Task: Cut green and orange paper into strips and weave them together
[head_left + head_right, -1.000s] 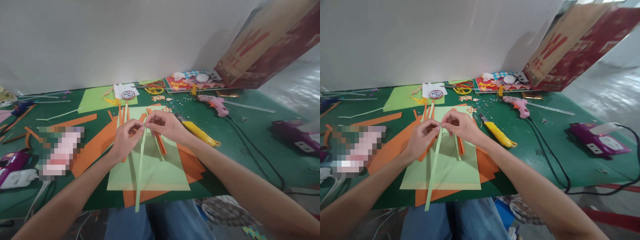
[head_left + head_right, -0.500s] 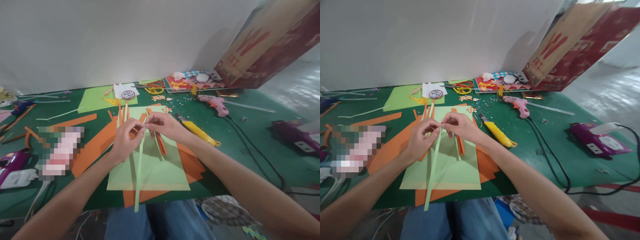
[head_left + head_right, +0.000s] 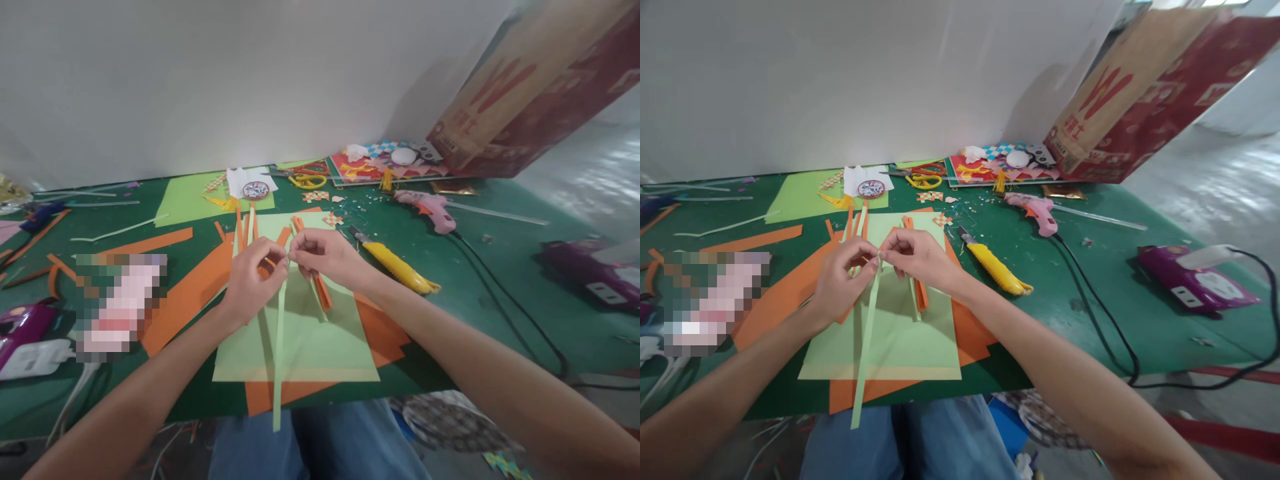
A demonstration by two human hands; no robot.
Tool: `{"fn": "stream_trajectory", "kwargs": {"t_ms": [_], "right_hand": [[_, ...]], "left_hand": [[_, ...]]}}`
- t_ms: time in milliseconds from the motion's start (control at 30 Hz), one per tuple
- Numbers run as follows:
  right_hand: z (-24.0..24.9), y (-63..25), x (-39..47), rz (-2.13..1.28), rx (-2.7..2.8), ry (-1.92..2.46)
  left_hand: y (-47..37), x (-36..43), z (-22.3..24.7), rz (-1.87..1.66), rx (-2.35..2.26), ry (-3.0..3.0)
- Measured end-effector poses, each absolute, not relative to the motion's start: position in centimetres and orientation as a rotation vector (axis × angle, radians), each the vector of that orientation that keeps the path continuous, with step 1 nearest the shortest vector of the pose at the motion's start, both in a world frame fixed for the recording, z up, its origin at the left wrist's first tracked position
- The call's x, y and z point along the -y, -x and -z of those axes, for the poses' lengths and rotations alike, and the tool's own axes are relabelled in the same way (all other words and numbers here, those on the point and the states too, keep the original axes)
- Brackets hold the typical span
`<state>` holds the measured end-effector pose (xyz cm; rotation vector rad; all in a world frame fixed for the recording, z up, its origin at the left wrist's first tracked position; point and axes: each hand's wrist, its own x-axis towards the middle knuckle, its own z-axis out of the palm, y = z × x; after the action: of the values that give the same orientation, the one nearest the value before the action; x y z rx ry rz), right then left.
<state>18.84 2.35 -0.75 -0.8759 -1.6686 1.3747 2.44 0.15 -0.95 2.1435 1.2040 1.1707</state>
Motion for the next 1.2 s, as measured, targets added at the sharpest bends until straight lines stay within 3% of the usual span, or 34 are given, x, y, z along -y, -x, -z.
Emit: {"fn": "stream_trajectory", "kwargs": {"t_ms": [700,1200], "right_hand": [[0.48,-18.88,-2.08,-1.211,1.676,0.765],[0.27,-19.05,-2.31,-1.305,1.710,0.824]], "left_hand": [[-2.58,-0.23,0.82,-1.084,-1.216,-1.855],[-2.58,-0.18,0.87,-1.082,-1.230,-1.915]]}}
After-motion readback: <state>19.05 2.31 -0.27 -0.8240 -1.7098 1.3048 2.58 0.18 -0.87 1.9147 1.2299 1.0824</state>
